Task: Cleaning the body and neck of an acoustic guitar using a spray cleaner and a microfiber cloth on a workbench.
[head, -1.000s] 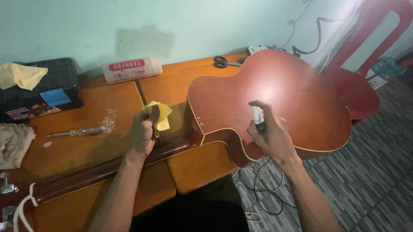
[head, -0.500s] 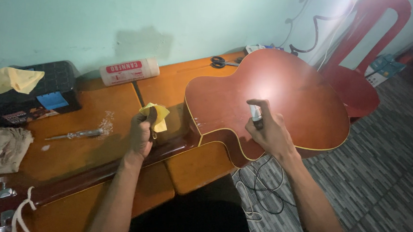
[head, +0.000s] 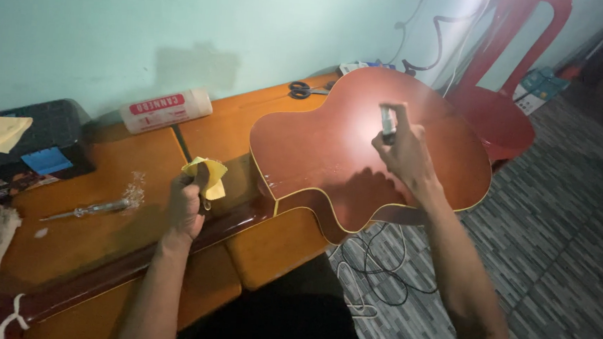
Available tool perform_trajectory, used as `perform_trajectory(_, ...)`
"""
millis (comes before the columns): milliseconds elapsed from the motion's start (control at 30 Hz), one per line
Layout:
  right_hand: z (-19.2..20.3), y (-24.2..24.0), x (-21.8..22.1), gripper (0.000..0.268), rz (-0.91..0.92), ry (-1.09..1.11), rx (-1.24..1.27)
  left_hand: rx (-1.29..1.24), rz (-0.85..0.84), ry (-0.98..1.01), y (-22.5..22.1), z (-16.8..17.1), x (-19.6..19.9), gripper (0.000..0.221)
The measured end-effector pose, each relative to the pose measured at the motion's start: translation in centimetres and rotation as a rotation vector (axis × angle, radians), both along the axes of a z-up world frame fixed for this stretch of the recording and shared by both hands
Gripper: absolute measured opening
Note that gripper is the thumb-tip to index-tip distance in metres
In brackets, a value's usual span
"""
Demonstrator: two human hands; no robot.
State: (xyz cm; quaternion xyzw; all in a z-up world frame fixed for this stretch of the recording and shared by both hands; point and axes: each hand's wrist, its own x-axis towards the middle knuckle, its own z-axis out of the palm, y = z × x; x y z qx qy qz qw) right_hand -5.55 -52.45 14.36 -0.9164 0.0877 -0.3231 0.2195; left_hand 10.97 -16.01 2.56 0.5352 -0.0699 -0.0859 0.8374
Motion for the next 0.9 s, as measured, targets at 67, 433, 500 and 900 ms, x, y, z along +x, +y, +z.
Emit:
perform_trajectory(67,0.8,-0.8,0.6,0.051,-0.005,0.005,0.023,0.052,-0.028,-0.01,0.5,-0.7,0.1,0.033)
perform_trajectory(433,0.9,-6.6,4.2,0.056,-0.022,0.041,0.023,-0.025,-0.019,0.01,0.1,1.2,-0.9,0.029)
perform_trajectory(500,0.7,-8.1,5.0,0.055,-0.07,0.119,0.062,0.068,-0.035,-0.034,0.1,1.4,-0.8,0.032)
perform_trajectory(900,3.8,-9.2,3.6,0.055,-0.147,0.249,-0.003,-0.016,-0.16,-0.036,0.7,0.0,0.2,0.04)
